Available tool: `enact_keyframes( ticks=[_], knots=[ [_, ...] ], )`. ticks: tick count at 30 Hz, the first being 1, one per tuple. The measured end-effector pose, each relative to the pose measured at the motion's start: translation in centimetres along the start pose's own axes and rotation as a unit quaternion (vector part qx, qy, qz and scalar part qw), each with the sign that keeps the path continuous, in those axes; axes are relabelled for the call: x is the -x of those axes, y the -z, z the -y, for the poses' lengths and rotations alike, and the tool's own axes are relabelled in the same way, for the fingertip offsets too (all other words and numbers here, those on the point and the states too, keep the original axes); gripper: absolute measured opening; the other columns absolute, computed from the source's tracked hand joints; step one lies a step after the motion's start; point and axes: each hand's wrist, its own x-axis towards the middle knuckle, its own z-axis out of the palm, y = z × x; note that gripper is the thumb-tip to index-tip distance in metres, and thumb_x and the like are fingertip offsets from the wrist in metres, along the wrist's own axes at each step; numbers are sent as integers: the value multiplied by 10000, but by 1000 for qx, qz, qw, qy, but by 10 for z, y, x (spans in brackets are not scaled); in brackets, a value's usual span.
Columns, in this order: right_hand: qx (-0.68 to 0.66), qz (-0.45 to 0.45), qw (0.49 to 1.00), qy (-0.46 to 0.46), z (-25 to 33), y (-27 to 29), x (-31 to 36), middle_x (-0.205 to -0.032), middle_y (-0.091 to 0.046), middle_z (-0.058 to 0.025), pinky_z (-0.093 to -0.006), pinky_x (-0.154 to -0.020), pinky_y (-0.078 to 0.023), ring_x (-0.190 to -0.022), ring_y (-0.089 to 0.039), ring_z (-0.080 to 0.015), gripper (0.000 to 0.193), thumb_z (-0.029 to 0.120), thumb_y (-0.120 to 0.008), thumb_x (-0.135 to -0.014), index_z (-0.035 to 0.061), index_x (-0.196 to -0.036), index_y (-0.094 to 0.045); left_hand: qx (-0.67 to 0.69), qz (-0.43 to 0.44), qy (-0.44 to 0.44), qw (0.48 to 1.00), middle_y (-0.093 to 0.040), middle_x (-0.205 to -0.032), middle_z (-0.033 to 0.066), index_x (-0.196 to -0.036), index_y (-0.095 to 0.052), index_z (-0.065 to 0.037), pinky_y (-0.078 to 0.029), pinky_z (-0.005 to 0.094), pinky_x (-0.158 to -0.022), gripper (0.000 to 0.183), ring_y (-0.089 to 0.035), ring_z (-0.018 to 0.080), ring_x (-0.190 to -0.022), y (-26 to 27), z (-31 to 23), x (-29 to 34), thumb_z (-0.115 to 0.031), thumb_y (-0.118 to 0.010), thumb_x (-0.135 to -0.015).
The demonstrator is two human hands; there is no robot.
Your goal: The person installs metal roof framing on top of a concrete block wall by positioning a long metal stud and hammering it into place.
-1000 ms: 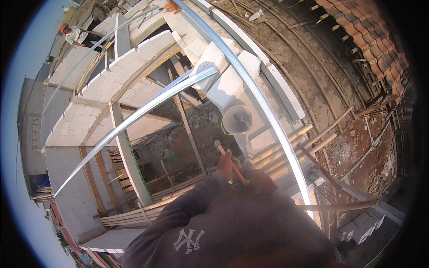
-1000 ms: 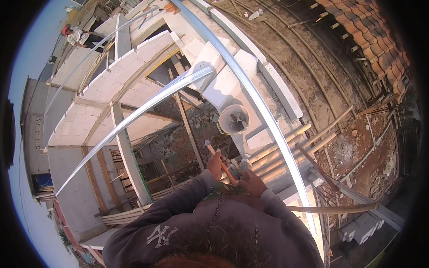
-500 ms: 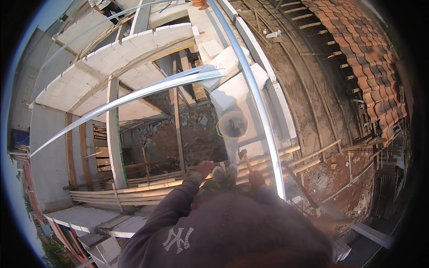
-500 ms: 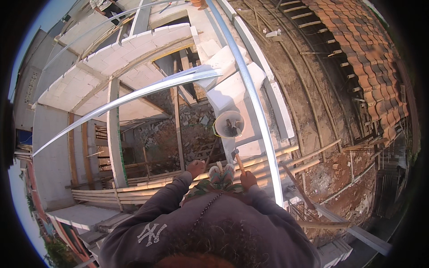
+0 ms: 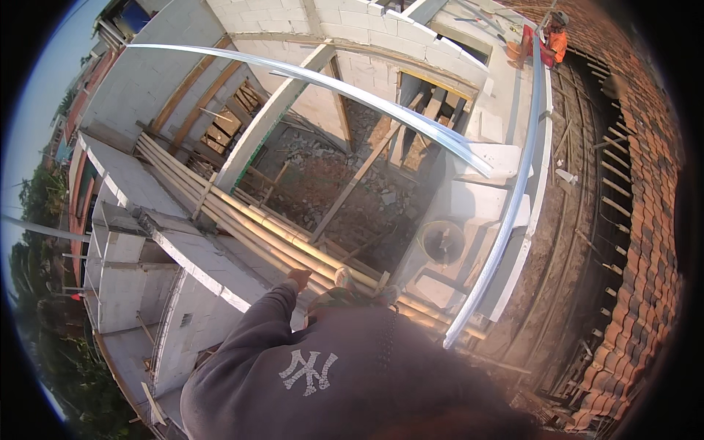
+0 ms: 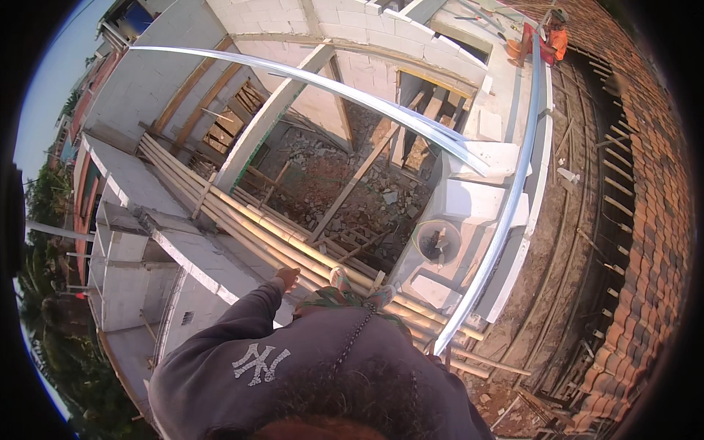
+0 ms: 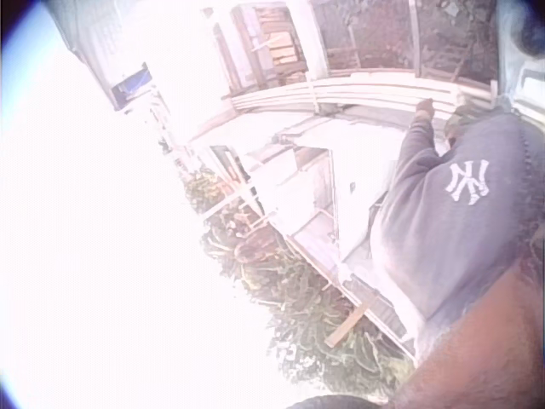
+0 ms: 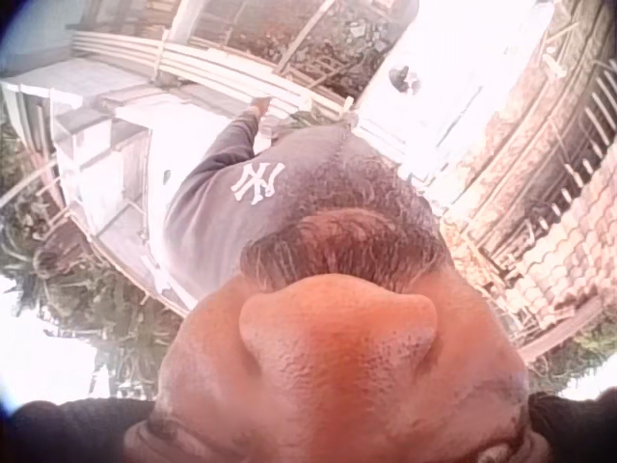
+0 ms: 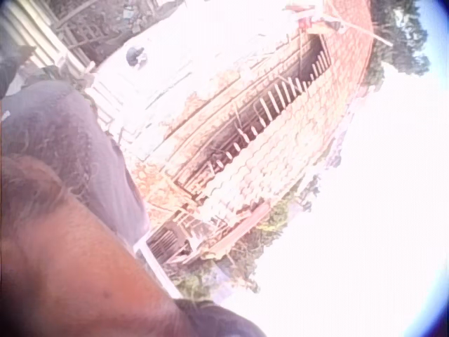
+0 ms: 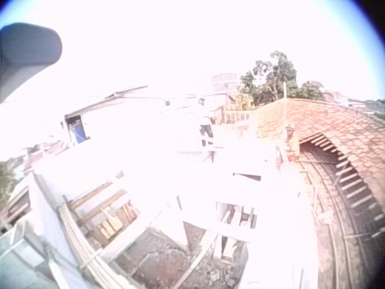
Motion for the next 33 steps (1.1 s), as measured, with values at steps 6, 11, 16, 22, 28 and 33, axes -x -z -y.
enact_keyframes(
  ticks=[6, 11, 16, 22, 28, 33],
  knots=[
    [261, 43, 950, 165, 80, 44, -69, -708, -599, -73, -431, -530, -492, -617, -608, -258, 156, 173, -509, -926, 66, -965, -616, -151, -32, 2, 988, -701, -1164, 125, -1343, -532, -131, -561, 461, -796, 534, -697, 341, -992, -62, 30, 68, -201, -715, -845],
    [330, 77, 900, 273, 145, 71, -111, -638, -537, -38, -448, -488, -454, -536, -550, -238, 120, 166, -495, -930, 89, -918, -586, 229, 87, 180, 953, -737, -1061, 119, -1402, -510, -162, -611, 395, -644, 387, -743, 236, -868, -95, 77, 96, -181, -435, -1023],
    [-378, 300, 875, 52, 274, 97, -83, -586, -405, -3, -400, -468, -307, -502, -417, -190, 123, 245, -461, -920, 175, -847, -533, 44, 94, 120, 987, -655, -1226, 115, -1421, -468, -197, -565, 444, -768, 412, -675, 296, -1017, -75, 117, 100, -255, -482, -1013],
    [-74, 367, 916, 145, 385, 75, -73, -653, -459, -6, -413, -510, -315, -603, -470, -192, 88, 292, -519, -817, 209, -844, -535, 249, 20, 144, 958, -523, -1367, 58, -1453, -386, -285, -403, 553, -1035, 443, -421, 317, -1340, -80, 208, 79, -278, -467, -1017],
    [-122, 374, 919, 11, 434, 63, -111, -625, -380, 13, -354, -480, -271, -548, -390, -157, 85, 321, -479, -881, 249, -849, -510, -370, 105, -5, 923, -600, -1230, -66, -1268, -616, -277, -498, 368, -975, 324, -480, 151, -1302, -41, 198, 124, -426, -552, -988],
    [469, 130, 828, 280, 496, 99, -136, -833, -649, -35, -411, -619, -482, -763, -653, -207, 199, 280, -519, -933, 187, -1090, -599, -418, 93, -57, 902, -592, -1254, -40, -1305, -567, -272, -475, 421, -998, 355, -487, 191, -1273, -94, 234, 155, -432, -507, -994]
  ],
)
